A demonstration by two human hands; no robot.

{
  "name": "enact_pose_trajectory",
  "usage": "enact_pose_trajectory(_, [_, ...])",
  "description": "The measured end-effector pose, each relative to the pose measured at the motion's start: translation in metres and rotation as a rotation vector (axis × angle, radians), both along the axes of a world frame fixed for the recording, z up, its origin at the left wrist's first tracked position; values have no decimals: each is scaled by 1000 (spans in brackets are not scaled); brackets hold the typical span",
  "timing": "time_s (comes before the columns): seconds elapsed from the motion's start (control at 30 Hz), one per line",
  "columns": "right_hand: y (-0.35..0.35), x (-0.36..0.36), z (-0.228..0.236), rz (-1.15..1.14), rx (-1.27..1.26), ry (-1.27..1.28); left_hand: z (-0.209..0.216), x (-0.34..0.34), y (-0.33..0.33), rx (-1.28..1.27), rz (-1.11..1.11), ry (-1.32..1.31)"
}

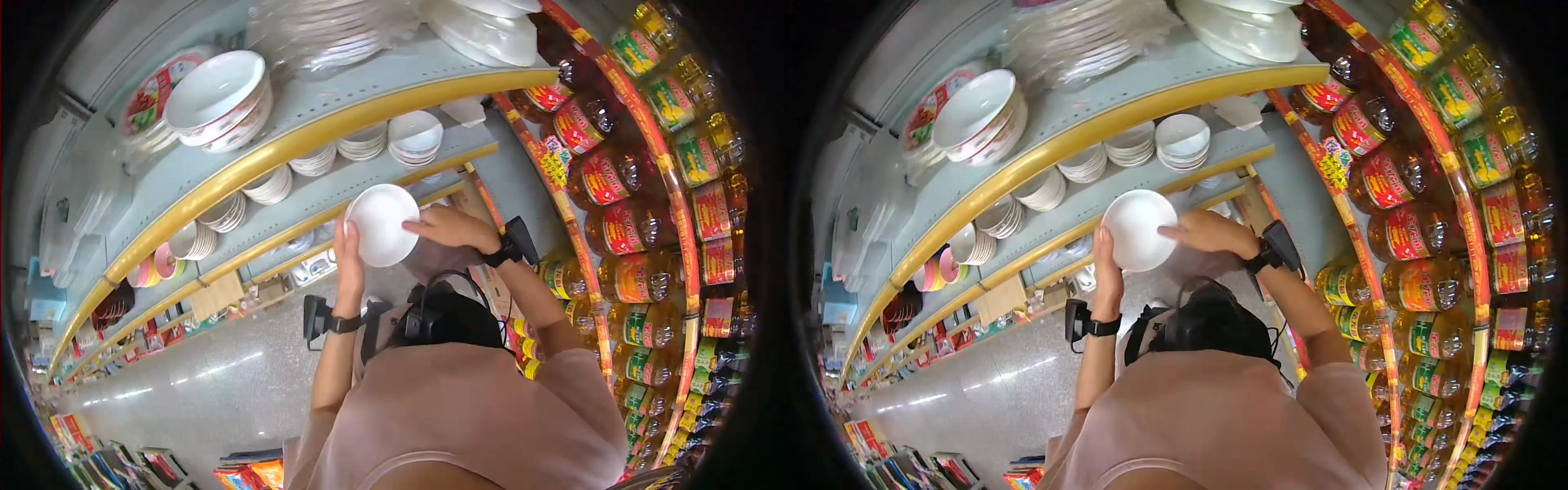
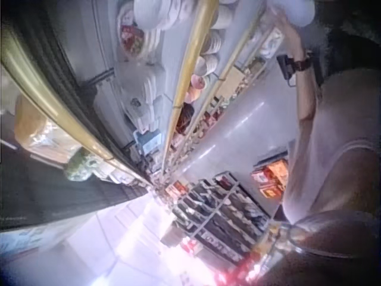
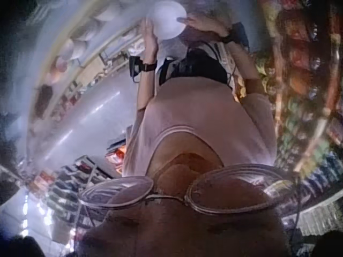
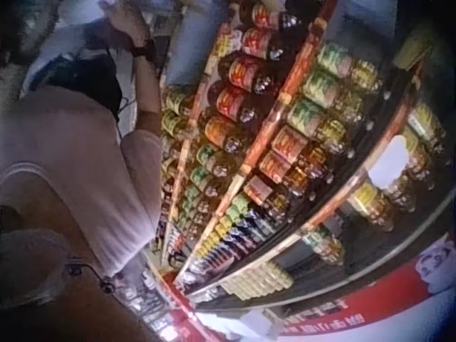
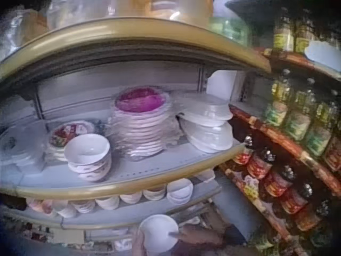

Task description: The recorder is wiping down ceramic bowls on a supermarket shelf with a cloth.

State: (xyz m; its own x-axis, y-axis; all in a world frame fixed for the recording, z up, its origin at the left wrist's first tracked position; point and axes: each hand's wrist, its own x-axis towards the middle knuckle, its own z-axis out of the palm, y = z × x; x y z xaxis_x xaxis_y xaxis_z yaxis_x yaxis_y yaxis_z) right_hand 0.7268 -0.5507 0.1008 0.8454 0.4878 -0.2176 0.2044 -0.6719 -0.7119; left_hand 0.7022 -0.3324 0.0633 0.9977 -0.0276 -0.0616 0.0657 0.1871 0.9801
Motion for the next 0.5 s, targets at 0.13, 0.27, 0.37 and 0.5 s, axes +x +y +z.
enact_pose_trajectory(0.13, [-62,10,-53,-188,135,-12,5,22,-68,-152,-91,67])
enact_pose_trajectory(0.27, [-134,13,-72,-320,44,-74,29,39,-118,-28,-207,92])
enact_pose_trajectory(0.37, [-157,22,-32,-406,56,101,34,52,-138,247,-343,172])
enact_pose_trajectory(0.5, [-219,64,-61,-580,146,57,15,60,-145,161,-257,135])
